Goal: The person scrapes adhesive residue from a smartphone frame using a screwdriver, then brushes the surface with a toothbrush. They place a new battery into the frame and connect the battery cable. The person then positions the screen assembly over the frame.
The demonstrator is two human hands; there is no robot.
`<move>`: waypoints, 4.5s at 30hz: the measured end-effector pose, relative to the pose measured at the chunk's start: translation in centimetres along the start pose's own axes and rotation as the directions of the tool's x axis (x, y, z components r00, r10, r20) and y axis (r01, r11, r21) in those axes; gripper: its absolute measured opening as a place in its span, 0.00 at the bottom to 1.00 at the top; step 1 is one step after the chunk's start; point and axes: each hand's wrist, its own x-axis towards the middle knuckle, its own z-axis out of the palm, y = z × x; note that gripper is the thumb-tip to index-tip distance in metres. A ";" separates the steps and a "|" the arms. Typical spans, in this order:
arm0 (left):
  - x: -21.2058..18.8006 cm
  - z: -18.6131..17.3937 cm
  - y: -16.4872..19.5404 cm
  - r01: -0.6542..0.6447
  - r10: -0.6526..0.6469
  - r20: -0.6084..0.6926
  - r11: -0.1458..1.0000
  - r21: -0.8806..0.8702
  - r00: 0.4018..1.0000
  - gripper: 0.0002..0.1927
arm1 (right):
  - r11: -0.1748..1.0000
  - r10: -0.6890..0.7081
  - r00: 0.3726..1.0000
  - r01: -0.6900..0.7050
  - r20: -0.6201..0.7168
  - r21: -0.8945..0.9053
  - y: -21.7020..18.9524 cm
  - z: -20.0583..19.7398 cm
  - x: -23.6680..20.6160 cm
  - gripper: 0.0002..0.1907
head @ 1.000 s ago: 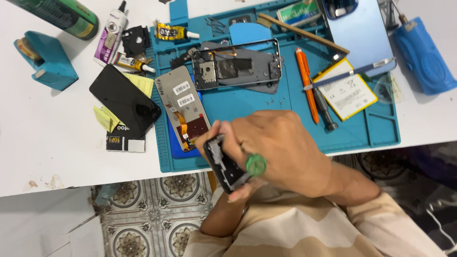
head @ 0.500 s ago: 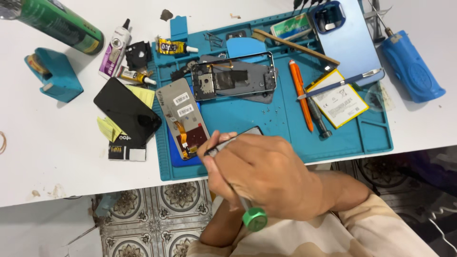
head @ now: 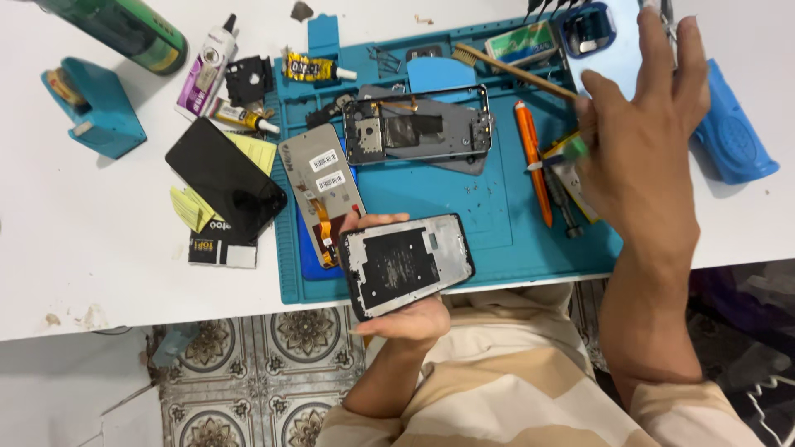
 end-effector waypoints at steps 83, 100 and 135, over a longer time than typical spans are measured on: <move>-4.5 3.6 -6.2 -0.035 0.032 0.045 0.997 0.062 0.998 0.60 | 0.892 -0.336 0.829 0.127 0.447 0.434 10.3 -5.6 -18.2 0.45; -4.7 4.3 -5.3 -0.054 0.049 0.051 0.994 0.099 0.998 0.56 | 0.869 -0.252 0.954 0.148 0.165 0.472 7.3 -2.2 -15.4 0.38; -3.3 2.9 -4.1 -0.216 0.201 -0.078 0.928 -0.305 0.976 0.45 | 0.065 -0.261 0.634 -0.741 0.728 0.669 -1.7 2.2 -18.7 0.14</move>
